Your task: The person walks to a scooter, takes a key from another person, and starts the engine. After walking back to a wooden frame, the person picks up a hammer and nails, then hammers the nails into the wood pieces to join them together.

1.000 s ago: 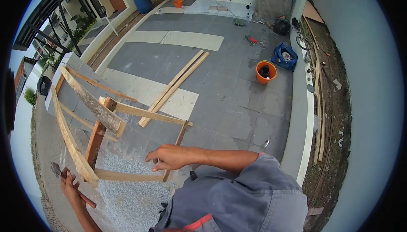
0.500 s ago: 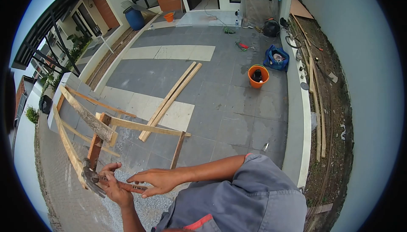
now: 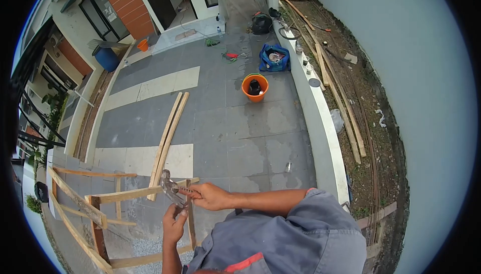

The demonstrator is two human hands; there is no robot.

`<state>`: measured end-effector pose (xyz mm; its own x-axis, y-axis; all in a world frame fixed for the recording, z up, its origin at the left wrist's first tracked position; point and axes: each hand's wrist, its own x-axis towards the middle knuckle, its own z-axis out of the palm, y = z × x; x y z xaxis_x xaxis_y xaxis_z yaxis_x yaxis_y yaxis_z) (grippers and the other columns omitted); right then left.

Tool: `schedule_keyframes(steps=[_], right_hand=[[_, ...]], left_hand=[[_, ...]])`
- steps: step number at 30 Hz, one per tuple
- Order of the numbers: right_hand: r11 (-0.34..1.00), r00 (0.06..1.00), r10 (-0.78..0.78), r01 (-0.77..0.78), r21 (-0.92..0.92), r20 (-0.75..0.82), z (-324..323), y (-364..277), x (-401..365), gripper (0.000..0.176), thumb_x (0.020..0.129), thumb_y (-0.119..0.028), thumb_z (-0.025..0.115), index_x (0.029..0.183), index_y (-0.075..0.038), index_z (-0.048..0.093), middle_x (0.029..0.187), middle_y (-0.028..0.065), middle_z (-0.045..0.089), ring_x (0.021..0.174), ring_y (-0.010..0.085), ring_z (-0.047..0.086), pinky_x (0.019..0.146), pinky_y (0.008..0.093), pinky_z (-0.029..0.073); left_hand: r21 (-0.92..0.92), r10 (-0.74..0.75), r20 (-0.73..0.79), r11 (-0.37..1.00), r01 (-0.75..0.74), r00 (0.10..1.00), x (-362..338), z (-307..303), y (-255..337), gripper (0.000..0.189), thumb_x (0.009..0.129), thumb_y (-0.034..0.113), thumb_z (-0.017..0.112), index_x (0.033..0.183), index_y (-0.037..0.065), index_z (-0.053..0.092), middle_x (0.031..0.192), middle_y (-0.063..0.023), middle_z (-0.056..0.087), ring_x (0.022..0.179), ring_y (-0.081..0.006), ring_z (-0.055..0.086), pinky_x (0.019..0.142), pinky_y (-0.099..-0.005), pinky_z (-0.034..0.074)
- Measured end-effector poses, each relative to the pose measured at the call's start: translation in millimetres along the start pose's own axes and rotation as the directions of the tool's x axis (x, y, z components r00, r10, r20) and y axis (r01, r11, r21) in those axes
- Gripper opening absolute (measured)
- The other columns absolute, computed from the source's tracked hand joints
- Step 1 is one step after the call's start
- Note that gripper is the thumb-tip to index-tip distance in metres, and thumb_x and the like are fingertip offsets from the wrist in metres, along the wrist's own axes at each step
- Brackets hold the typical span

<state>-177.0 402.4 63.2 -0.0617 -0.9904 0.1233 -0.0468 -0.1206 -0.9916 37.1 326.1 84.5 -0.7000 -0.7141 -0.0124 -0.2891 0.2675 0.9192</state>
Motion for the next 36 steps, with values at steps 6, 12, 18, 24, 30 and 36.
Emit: schedule_keyframes(steps=[6,12,18,24,30,36], right_hand=[[0.978,0.958,0.016,-0.074,-0.195,-0.287,-73,45,-39,0.013,0.080,-0.007,0.061,0.090,0.000,0.056,0.070,0.0211,0.060,0.063,0.0399,0.059,0.058,0.0443,0.045],[0.908,0.885,0.221,-0.340,-0.243,-0.410,-115,77,-97,0.020,0.083,-0.015,0.065,0.096,-0.001,0.060,0.075,0.0217,0.064,0.072,0.0428,0.063,0.064,0.0479,0.048],[0.659,0.712,0.438,-0.669,-0.343,-0.549,-135,159,-176,0.028,0.082,-0.018,0.063,0.105,-0.003,0.067,0.094,0.0264,0.069,0.091,0.0455,0.066,0.081,0.0532,0.051],[0.326,0.462,0.744,-0.882,-0.341,-0.483,-128,269,-265,0.036,0.082,-0.018,0.057,0.113,-0.005,0.069,0.113,0.0236,0.068,0.109,0.0404,0.064,0.095,0.0478,0.051],[0.007,0.089,0.944,-0.968,-0.251,-0.318,-104,370,-344,0.069,0.083,-0.016,0.056,0.148,-0.038,0.045,0.094,0.0136,0.073,0.078,0.0247,0.073,0.073,0.0385,0.059],[0.159,0.200,0.940,-0.974,-0.164,-0.275,-107,315,-342,0.062,0.086,-0.011,0.056,0.143,-0.035,0.053,0.078,0.0098,0.069,0.061,0.0184,0.066,0.062,0.0352,0.059]], left_hand=[[0.076,-0.266,0.049,0.962,0.262,0.963,9,15,-23,0.041,0.089,0.014,0.070,0.123,-0.006,0.059,0.106,-0.0139,0.071,0.100,-0.0235,0.068,0.088,-0.0384,0.053],[-0.410,0.131,0.610,0.896,0.170,0.782,19,-12,112,0.021,0.081,0.013,0.070,0.089,-0.006,0.070,0.100,-0.0222,0.071,0.094,-0.0333,0.070,0.086,-0.0463,0.055],[0.205,-0.106,0.936,0.940,-0.273,0.337,35,-24,192,0.030,0.081,0.022,0.068,0.103,0.002,0.072,0.138,-0.0316,0.052,0.128,-0.0449,0.050,0.109,-0.0574,0.036],[0.391,-0.256,0.846,0.894,-0.218,0.467,31,-4,161,0.030,0.081,0.021,0.067,0.105,0.004,0.071,0.137,-0.0278,0.051,0.130,-0.0464,0.046,0.105,-0.0571,0.038],[0.311,-0.164,0.822,0.931,-0.190,0.545,26,4,140,0.028,0.079,0.020,0.066,0.101,0.002,0.071,0.127,-0.0290,0.053,0.121,-0.0467,0.049,0.099,-0.0558,0.040],[0.302,-0.158,0.806,0.939,-0.166,0.571,26,5,137,0.026,0.078,0.019,0.066,0.096,0.001,0.070,0.117,-0.0303,0.055,0.112,-0.0470,0.052,0.093,-0.0545,0.042]])
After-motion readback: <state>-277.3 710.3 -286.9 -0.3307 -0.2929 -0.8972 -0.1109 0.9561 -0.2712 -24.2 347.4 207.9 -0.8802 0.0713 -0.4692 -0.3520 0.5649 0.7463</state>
